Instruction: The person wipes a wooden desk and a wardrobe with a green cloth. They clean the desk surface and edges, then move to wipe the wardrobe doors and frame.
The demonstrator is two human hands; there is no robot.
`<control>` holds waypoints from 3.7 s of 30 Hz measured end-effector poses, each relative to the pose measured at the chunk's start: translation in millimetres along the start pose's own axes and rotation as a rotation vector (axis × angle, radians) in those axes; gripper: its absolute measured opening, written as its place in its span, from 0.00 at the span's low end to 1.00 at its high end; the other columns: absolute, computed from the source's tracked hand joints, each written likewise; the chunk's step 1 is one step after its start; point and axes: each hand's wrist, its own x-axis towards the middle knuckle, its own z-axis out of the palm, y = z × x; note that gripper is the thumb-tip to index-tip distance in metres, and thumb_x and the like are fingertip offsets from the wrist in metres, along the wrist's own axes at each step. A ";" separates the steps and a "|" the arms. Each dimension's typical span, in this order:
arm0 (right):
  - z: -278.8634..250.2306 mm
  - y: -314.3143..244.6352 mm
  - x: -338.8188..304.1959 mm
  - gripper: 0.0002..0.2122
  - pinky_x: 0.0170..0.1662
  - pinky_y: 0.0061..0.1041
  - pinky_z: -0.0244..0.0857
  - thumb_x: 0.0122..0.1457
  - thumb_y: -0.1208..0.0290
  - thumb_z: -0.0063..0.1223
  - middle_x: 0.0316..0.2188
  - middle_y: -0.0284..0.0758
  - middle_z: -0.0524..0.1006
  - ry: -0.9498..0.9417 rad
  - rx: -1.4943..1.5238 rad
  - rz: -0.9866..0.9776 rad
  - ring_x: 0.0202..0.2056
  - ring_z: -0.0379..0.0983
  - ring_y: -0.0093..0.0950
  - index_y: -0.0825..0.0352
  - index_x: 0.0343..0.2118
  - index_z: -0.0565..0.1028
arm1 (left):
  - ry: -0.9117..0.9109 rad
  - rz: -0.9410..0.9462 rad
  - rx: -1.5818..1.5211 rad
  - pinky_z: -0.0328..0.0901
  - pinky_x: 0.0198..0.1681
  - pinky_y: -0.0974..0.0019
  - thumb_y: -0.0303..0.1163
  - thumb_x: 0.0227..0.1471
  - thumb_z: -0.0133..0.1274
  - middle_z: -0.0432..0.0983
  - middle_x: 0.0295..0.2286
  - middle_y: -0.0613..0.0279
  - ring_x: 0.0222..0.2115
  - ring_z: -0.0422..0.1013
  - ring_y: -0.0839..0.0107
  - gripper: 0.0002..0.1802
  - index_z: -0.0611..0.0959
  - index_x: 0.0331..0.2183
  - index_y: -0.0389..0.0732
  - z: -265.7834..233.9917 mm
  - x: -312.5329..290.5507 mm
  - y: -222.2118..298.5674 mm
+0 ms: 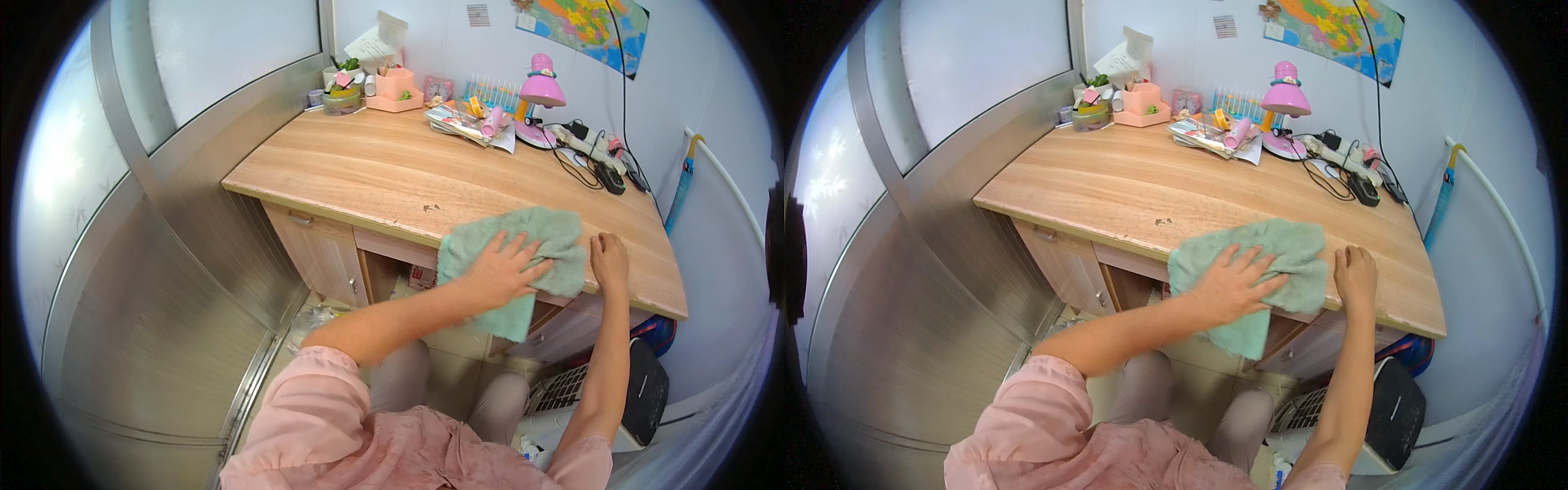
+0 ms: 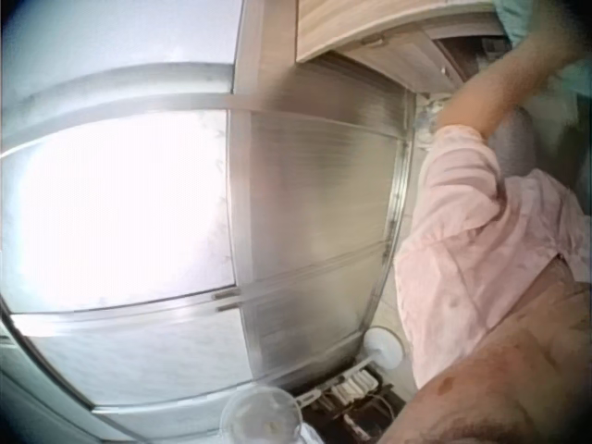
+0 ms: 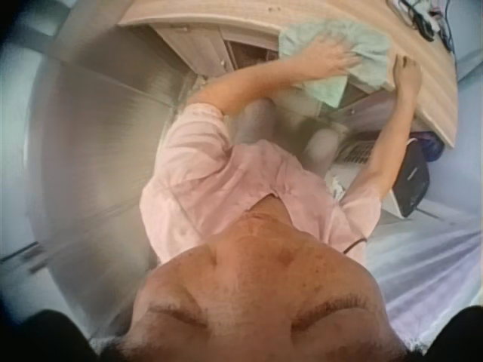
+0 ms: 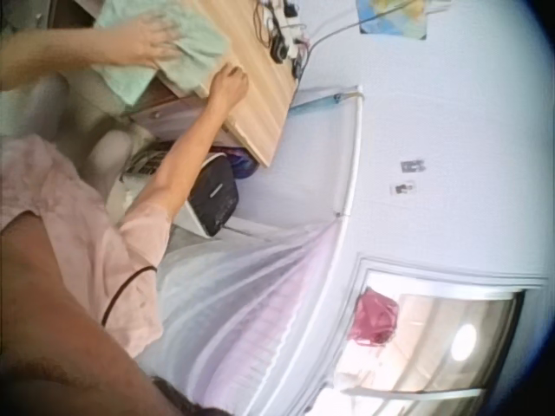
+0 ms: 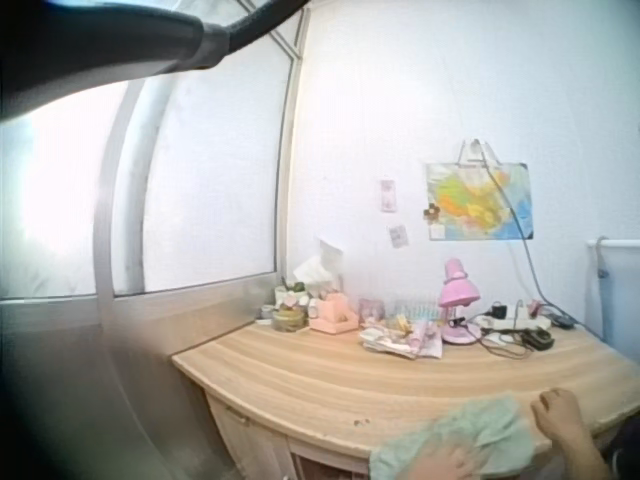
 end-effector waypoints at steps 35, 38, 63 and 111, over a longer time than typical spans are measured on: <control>3.9 -0.9 -0.5 0.17 0.49 0.38 0.62 0.61 0.63 0.46 0.40 0.47 0.74 0.032 0.000 -0.033 0.44 0.70 0.45 0.74 0.41 0.75 | 1.138 -1.243 -0.914 0.57 0.56 0.61 0.45 0.64 0.36 0.66 0.50 0.54 0.49 0.64 0.62 0.27 0.67 0.55 0.35 26.3 -293.5 -171.7; 3.7 6.7 0.7 0.17 0.49 0.38 0.62 0.61 0.63 0.46 0.40 0.48 0.75 0.014 -0.014 -0.027 0.44 0.70 0.45 0.74 0.41 0.75 | 0.527 -1.043 -0.040 0.48 0.62 0.55 0.37 0.58 0.45 0.62 0.56 0.47 0.57 0.58 0.53 0.29 0.63 0.57 0.32 74.7 -230.2 -69.5; 3.3 10.2 -0.3 0.17 0.51 0.40 0.61 0.60 0.60 0.47 0.44 0.47 0.74 0.001 -0.008 0.013 0.47 0.68 0.45 0.70 0.41 0.77 | 0.783 -1.440 -0.339 0.66 0.41 0.50 0.39 0.63 0.42 0.71 0.39 0.41 0.38 0.71 0.58 0.18 0.73 0.37 0.30 85.7 -163.3 -83.0; -1.5 2.7 8.2 0.20 0.58 0.31 0.56 0.67 0.61 0.40 0.52 0.47 0.70 -0.197 -0.037 0.046 0.54 0.66 0.39 0.74 0.52 0.70 | 0.830 -1.513 -0.094 0.42 0.64 0.53 0.17 0.48 0.45 0.45 0.61 0.35 0.62 0.45 0.42 0.38 0.55 0.61 0.34 127.5 -308.4 -151.2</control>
